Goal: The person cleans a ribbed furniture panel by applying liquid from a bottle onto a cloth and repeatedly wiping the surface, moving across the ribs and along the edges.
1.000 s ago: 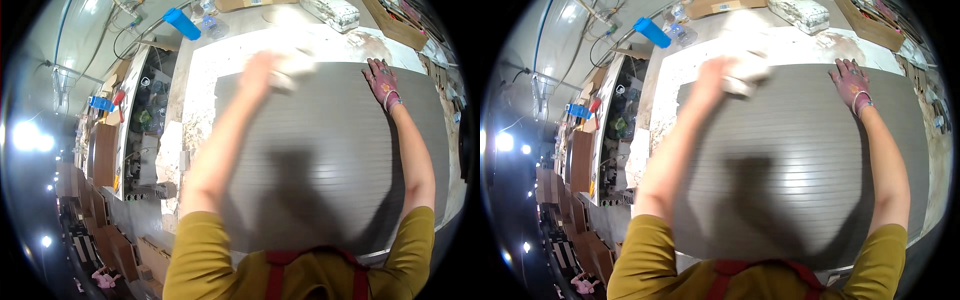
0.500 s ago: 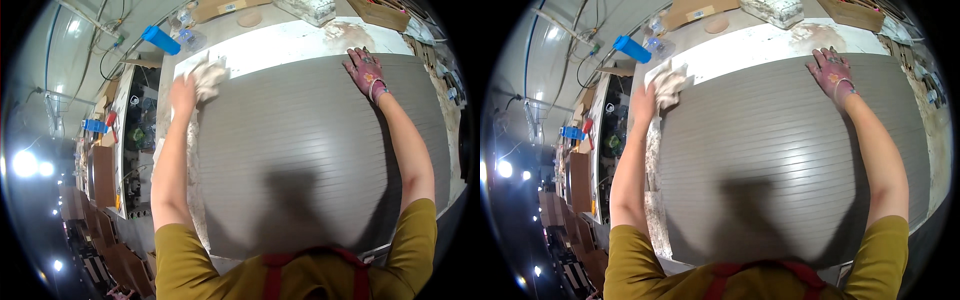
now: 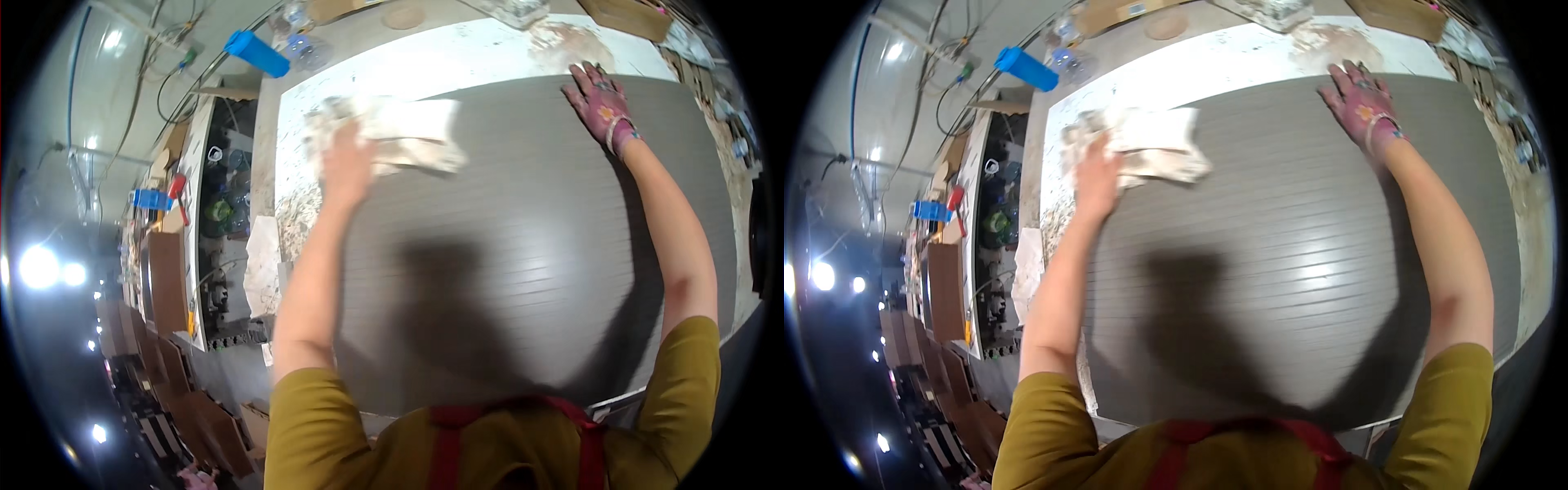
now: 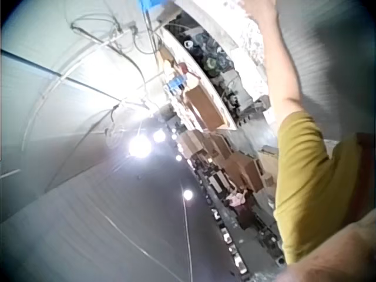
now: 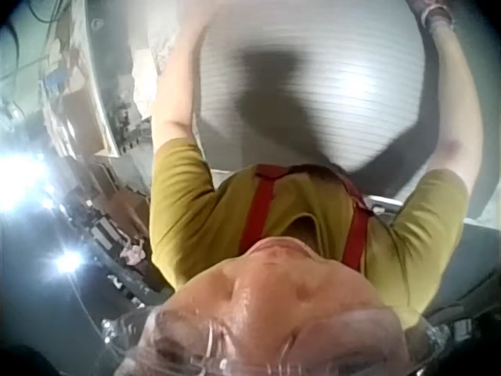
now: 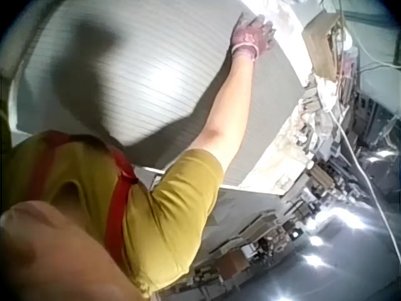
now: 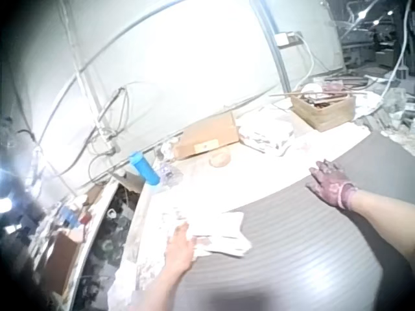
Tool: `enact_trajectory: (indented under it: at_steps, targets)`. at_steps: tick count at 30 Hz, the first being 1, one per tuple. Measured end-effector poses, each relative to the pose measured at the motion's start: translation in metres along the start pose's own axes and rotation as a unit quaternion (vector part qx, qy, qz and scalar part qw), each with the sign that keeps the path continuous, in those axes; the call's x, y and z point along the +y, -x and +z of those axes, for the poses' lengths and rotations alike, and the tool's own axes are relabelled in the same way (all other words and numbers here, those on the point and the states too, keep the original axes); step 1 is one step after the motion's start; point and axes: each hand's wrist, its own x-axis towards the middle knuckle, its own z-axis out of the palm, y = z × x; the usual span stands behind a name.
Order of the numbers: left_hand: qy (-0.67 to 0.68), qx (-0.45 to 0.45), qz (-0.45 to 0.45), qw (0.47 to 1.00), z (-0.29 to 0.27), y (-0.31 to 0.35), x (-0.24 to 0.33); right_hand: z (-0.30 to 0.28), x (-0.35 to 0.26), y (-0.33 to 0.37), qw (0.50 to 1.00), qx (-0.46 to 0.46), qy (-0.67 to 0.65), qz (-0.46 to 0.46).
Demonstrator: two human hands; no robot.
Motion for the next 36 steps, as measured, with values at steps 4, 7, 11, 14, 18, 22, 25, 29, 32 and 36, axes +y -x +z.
enact_trajectory:
  at_steps: [4, 7, 11, 14, 18, 22, 25, 29, 32, 36]
  targets:
    - [0.097, 0.104, -0.114, 0.983, -0.005, 0.009, -0.080, -0.002, -0.012, -0.001, 1.000, 0.004, -0.027, 0.001]
    - [0.005, 0.095, -0.243, 0.965, -0.033, -0.006, -0.098, -0.010, -0.020, -0.002, 1.000, -0.013, -0.010, -0.008]
    - [0.265, 0.130, -0.109, 0.949, -0.044, -0.029, 0.051, -0.002, -0.007, -0.001, 1.000, 0.001, 0.006, -0.002]
    - [0.217, -0.021, 0.094, 0.971, 0.026, -0.032, 0.125, 0.014, 0.002, -0.012, 0.994, -0.045, 0.093, -0.025]
    - [0.052, -0.015, 0.172, 0.984, 0.035, -0.017, 0.153, -0.006, -0.004, -0.001, 1.000, -0.018, 0.002, 0.012]
    - [0.065, 0.065, 0.065, 0.994, 0.025, 0.014, 0.039, -0.006, -0.014, 0.004, 1.000, 0.003, 0.006, -0.003]
    - [0.128, 0.078, -0.135, 0.979, -0.025, 0.047, -0.022, -0.012, -0.019, 0.001, 0.999, 0.019, -0.028, -0.009]
    - [0.571, 0.135, -0.314, 0.747, -0.086, 0.075, 0.005, -0.015, -0.009, 0.005, 0.998, 0.035, -0.039, -0.021]
    - [0.495, 0.094, 0.012, 0.864, -0.106, 0.103, 0.035, -0.023, -0.002, 0.020, 0.995, 0.070, -0.052, -0.047]
    - [0.744, -0.113, -0.058, 0.656, -0.098, 0.143, 0.078, -0.068, -0.039, 0.073, 0.904, 0.121, -0.362, -0.190]
